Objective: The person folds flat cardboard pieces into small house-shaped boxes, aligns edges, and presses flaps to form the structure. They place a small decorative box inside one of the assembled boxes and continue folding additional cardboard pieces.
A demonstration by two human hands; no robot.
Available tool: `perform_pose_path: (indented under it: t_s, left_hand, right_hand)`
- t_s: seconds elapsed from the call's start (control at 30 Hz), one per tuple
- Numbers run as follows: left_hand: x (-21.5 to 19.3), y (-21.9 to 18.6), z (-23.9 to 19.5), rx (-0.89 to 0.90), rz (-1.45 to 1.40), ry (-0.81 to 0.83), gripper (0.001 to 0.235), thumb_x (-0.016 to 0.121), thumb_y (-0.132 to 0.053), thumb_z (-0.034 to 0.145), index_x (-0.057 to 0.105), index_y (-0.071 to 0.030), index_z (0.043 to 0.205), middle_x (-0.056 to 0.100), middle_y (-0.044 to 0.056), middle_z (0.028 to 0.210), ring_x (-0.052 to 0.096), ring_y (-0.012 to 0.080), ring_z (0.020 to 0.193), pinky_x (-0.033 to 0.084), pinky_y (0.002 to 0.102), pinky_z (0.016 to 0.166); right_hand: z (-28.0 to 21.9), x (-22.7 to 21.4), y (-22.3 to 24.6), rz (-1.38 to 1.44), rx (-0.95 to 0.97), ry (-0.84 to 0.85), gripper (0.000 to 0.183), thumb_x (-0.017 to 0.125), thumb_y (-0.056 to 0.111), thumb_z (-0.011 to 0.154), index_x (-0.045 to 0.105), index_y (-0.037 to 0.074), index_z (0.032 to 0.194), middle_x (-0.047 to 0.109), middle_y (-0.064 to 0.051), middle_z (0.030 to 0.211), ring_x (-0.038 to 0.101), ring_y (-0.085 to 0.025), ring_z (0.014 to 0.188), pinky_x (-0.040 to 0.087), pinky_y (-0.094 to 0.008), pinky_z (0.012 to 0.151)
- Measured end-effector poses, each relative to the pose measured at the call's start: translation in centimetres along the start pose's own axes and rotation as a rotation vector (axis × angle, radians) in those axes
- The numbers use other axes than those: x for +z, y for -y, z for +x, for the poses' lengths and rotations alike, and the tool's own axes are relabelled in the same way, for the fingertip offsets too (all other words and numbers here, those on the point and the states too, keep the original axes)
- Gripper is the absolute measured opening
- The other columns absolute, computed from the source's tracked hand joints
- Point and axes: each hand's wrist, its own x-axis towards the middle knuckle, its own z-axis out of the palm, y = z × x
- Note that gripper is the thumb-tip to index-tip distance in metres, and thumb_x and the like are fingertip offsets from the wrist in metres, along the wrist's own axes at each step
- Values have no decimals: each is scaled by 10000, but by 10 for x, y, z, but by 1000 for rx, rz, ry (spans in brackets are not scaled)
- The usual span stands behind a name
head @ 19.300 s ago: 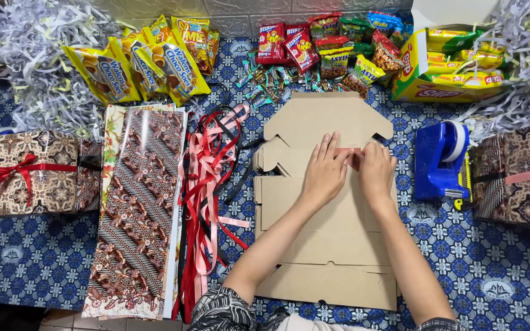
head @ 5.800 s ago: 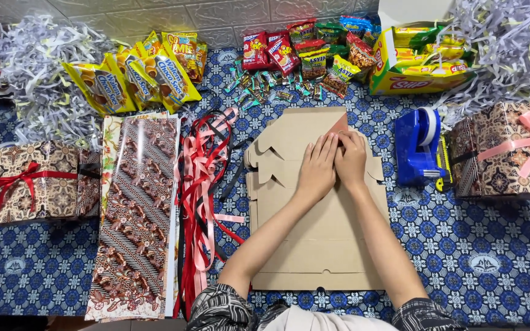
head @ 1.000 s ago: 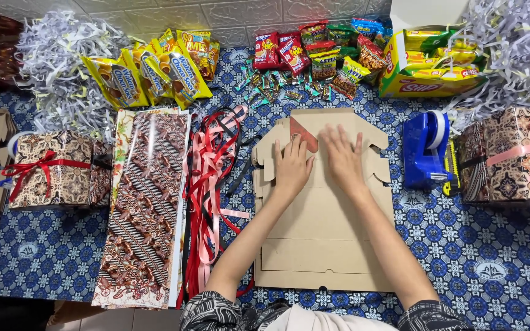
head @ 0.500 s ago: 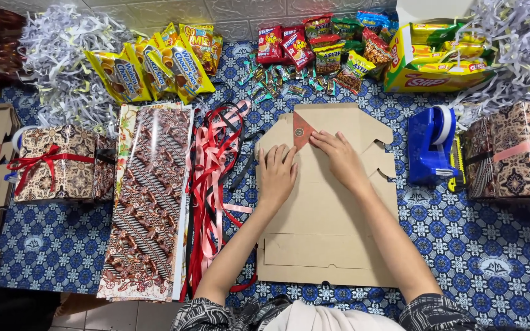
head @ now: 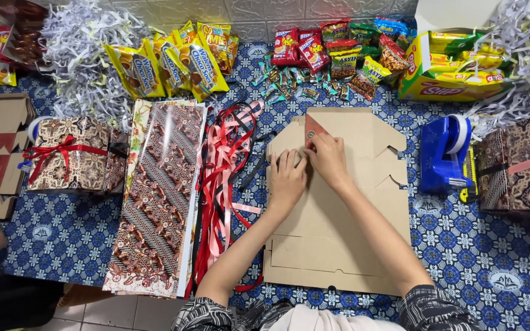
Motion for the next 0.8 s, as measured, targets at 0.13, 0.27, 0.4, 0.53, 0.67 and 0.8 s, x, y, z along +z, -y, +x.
perform_pose_path:
  t_s: [0.13,0.27,0.4,0.53,0.67,0.8]
  left_hand:
    - [0,0,0,-8,6,2,313,573,-226,743,585,-211,1055,511,84,1139,453,253,1153,264,511,1040]
    - [1,0,0,-5,-10,11,316,561,-214,753,583,-194,1067,500,104,1153,438,270,1172,264,498,1045]
    - [-4,-2,3,-1,-64,31,310,552,-179,775,578,-152,1082,487,139,1212,403,291,1237,267,433,1064]
    - [-11,-4,4,0,-84,62,322,533,-156,782,563,-139,1102,463,144,1266,377,289,1273,260,413,1072]
    - [-2,-2,0,-26,-126,120,338,498,-170,810,536,-143,1145,449,140,1287,374,280,1280,249,398,1076]
    - [4,-1,-2,-29,-125,127,359,498,-183,806,524,-150,1162,436,137,1305,359,280,1293,241,398,1081]
  right_hand:
    - [-3,14,-6,172,73,-2,173,716,283,734,567,208,781,516,67,719,561,-138,749,386,-304,727]
    - [-3,10,1,204,93,-64,172,726,234,722,566,178,754,513,44,743,563,-162,761,391,-308,715]
    - [6,14,4,154,113,-118,175,730,196,715,563,157,749,506,28,725,573,-171,737,392,-304,695]
    - [21,19,0,50,135,-121,191,730,233,723,553,170,757,488,24,741,555,-177,739,373,-311,695]
    - [34,23,-3,61,184,-117,186,734,231,720,560,167,738,494,33,714,563,-177,722,373,-314,688]
    - [40,27,-4,41,178,-151,192,730,253,726,554,180,746,492,43,721,572,-168,718,372,-304,681]
